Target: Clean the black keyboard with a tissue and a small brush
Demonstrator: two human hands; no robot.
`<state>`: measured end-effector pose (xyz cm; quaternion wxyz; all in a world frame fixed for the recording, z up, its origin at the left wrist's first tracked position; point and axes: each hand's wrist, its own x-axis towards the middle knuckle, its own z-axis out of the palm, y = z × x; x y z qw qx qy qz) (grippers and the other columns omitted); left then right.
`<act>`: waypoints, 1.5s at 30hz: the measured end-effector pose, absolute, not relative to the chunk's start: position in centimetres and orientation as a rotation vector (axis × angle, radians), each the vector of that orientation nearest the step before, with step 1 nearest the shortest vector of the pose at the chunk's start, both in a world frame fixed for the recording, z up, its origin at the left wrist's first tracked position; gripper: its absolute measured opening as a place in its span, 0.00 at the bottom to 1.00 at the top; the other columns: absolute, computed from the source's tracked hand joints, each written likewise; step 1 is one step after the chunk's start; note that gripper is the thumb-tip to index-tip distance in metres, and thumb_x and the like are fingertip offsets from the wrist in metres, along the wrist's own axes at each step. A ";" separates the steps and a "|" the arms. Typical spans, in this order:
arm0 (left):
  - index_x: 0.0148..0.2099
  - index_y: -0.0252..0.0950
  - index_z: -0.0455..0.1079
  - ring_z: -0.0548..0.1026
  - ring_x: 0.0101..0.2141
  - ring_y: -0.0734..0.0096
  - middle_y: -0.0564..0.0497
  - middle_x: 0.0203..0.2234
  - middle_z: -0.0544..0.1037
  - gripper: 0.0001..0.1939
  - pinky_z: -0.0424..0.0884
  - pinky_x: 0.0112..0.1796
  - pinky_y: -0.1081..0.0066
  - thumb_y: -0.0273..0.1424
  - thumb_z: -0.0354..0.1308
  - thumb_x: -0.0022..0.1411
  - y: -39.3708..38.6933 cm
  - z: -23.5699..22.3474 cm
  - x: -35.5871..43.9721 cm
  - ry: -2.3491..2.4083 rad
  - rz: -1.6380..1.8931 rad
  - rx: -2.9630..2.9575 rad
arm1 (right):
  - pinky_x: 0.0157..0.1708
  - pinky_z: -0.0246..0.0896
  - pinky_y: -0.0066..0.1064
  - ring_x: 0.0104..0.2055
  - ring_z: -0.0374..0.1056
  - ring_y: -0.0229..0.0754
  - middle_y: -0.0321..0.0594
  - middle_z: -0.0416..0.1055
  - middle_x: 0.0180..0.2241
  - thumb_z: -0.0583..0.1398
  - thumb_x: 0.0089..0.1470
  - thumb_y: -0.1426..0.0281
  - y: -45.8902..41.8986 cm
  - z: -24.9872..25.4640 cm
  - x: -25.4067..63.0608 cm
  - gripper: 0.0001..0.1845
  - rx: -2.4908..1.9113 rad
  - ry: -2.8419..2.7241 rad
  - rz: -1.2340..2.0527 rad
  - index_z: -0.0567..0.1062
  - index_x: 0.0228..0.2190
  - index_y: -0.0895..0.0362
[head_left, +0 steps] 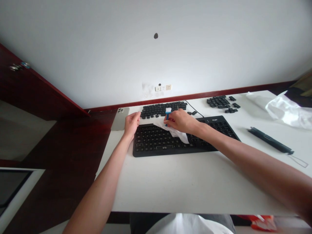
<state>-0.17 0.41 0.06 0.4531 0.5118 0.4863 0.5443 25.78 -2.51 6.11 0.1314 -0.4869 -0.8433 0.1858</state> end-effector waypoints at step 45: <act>0.22 0.38 0.59 0.51 0.18 0.80 0.59 0.16 0.55 0.24 0.45 0.21 0.73 0.43 0.64 0.63 0.4 0.1 -0.3 1.197 1.337 1.277 | 0.28 0.48 0.35 0.25 0.62 0.41 0.40 0.73 0.25 0.60 0.60 0.68 -1.4 11.1 30.6 0.06 -1.541 -2.389 0.125 0.78 0.34 0.55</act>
